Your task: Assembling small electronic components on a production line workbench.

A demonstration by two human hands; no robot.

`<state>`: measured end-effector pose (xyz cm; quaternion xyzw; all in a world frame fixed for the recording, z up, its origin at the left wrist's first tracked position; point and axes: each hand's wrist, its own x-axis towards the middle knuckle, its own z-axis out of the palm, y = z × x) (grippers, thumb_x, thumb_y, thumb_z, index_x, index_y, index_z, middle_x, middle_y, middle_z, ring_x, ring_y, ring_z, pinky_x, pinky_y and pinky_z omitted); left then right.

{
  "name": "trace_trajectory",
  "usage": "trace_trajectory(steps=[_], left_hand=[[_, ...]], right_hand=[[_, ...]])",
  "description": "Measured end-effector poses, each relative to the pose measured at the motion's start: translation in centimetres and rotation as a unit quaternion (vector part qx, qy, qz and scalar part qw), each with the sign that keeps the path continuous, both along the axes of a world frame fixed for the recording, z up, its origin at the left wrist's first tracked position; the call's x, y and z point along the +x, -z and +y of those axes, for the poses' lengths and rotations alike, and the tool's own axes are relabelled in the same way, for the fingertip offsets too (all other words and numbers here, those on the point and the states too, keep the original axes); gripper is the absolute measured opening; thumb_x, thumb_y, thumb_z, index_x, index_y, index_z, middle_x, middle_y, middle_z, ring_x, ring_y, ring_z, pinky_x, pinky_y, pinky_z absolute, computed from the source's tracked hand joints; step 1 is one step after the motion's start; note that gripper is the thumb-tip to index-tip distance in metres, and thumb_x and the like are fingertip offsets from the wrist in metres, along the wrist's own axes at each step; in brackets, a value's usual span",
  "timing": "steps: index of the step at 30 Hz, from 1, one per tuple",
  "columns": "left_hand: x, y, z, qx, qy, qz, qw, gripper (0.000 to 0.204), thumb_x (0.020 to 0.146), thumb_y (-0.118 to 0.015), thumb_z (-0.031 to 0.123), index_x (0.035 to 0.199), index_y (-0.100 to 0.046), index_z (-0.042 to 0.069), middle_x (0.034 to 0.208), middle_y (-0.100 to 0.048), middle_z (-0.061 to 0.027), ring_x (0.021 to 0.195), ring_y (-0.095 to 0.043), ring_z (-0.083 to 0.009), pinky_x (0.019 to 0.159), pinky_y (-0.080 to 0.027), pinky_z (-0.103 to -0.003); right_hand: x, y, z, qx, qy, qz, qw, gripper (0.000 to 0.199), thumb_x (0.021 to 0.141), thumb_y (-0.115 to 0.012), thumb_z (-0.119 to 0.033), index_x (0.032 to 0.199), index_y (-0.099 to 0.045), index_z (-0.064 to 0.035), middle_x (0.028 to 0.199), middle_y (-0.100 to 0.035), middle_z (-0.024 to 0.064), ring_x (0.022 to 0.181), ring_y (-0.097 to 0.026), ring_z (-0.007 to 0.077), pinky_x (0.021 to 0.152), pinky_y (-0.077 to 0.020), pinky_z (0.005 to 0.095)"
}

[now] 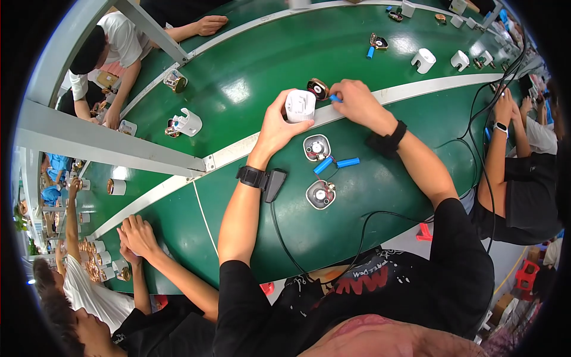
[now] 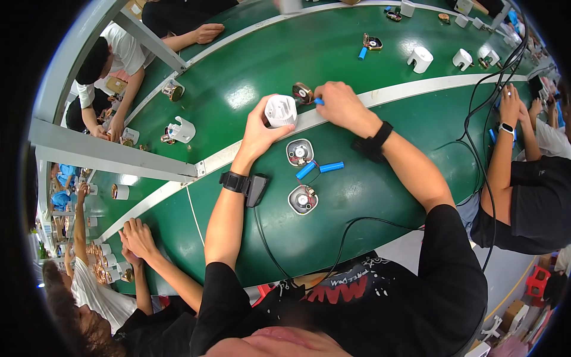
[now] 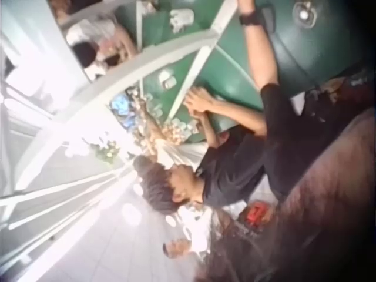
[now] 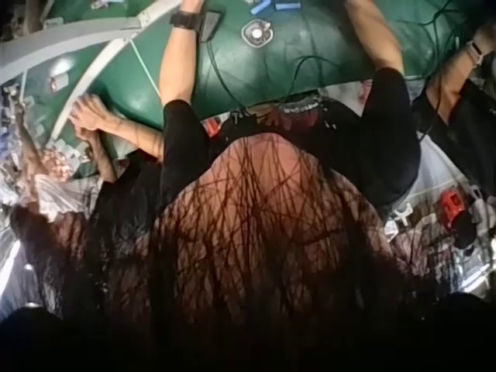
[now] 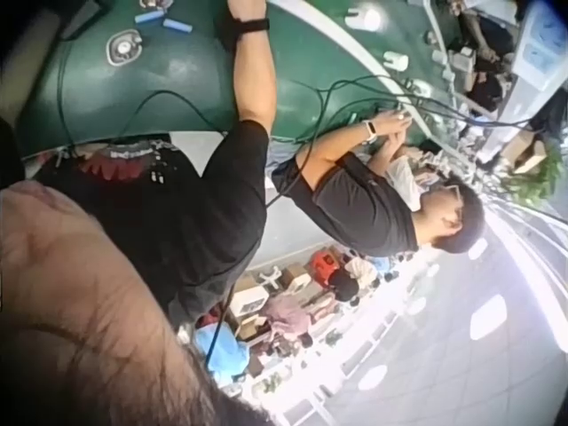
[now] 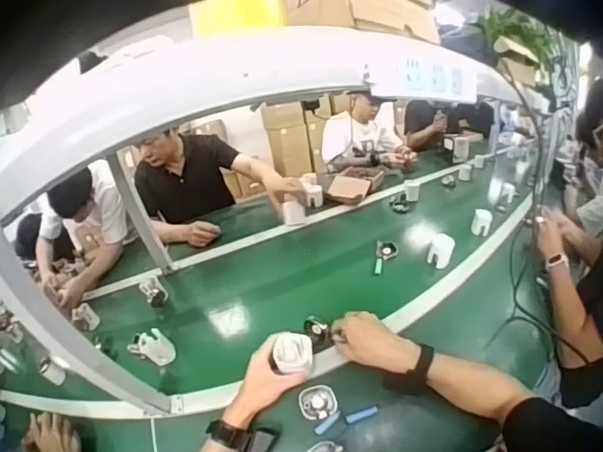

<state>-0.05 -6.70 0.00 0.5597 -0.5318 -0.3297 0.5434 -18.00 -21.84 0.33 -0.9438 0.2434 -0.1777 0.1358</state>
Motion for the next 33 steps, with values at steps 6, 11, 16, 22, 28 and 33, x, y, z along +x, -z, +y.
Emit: trace_trajectory(steps=[6, 11, 16, 22, 28, 33], left_hand=[[-0.4, 0.2, -0.4, -0.064, -0.047, -0.007, 0.997, 0.064, 0.065, -0.083, 0.003, 0.123, -0.054, 0.003, 0.111, -0.063, -0.0075, 0.102, -0.063, -0.017, 0.092, -0.051, -0.032], [0.1, 0.3, -0.1, -0.051, -0.032, -0.036, 0.998, 0.069, 0.064, -0.083, 0.002, 0.127, -0.054, 0.004, 0.116, -0.063, -0.0086, 0.105, -0.062, -0.0176, 0.093, -0.051, -0.032], [-1.5, -1.8, 0.1, -0.006, 0.027, 0.014, 1.0, 0.074, 0.065, -0.082, -0.001, 0.132, -0.052, 0.004, 0.122, -0.061, -0.0071, 0.112, -0.059, -0.0172, 0.099, -0.047, -0.033], [-1.9, -2.5, 0.3, -0.009, 0.05, -0.009, 0.999, 0.075, 0.063, -0.083, 0.003, 0.132, -0.054, 0.005, 0.119, -0.063, -0.0083, 0.109, -0.061, -0.0186, 0.098, -0.047, -0.034], [-2.1, -2.5, 0.2, -0.029, 0.06, -0.042, 0.997, 0.073, 0.062, -0.083, 0.004, 0.13, -0.056, 0.006, 0.116, -0.065, -0.0086, 0.107, -0.062, -0.019, 0.097, -0.047, -0.034], [-1.8, -2.8, 0.3, -0.033, 0.057, -0.029, 0.997, 0.072, 0.06, -0.083, 0.004, 0.128, -0.058, 0.005, 0.117, -0.064, -0.0077, 0.108, -0.061, -0.0192, 0.098, -0.046, -0.034]], right_hand=[[-2.5, 0.2, -4.6, 0.579, 0.01, -0.088, 0.81, 0.022, 0.092, -0.056, -0.011, 0.109, -0.064, 0.0004, 0.084, -0.066, 0.0079, 0.077, -0.064, 0.0212, 0.067, -0.0526, 0.0329], [-1.5, -1.5, -2.0, 0.74, -0.023, -0.254, 0.623, 0.022, 0.096, -0.053, -0.011, 0.111, -0.064, 0.001, 0.09, -0.067, 0.0073, 0.078, -0.065, 0.0181, 0.069, -0.0543, 0.0293], [-0.9, -3.9, 2.2, 0.701, -0.012, -0.4, 0.591, 0.021, 0.098, -0.054, -0.013, 0.111, -0.063, 0.0017, 0.097, -0.069, 0.0085, 0.081, -0.066, 0.0168, 0.074, -0.0565, 0.0271], [-1.0, -4.2, 3.2, 0.276, -0.081, -0.367, 0.885, 0.017, 0.091, -0.064, -0.004, 0.106, -0.065, 0.0031, 0.103, -0.07, 0.0112, 0.093, -0.068, 0.0176, 0.082, -0.057, 0.0309], [-1.6, -3.7, 2.9, 0.187, -0.085, -0.368, 0.907, 0.013, 0.085, -0.07, 0.002, 0.097, -0.066, 0.0034, 0.1, -0.071, 0.0124, 0.09, -0.069, 0.0183, 0.079, -0.0575, 0.0318], [-1.8, -4.3, 2.0, 0.057, -0.21, -0.337, 0.916, 0.012, 0.08, -0.071, 0.005, 0.091, -0.066, 0.0027, 0.1, -0.071, 0.0143, 0.087, -0.07, 0.0226, 0.076, -0.0572, 0.0319]])
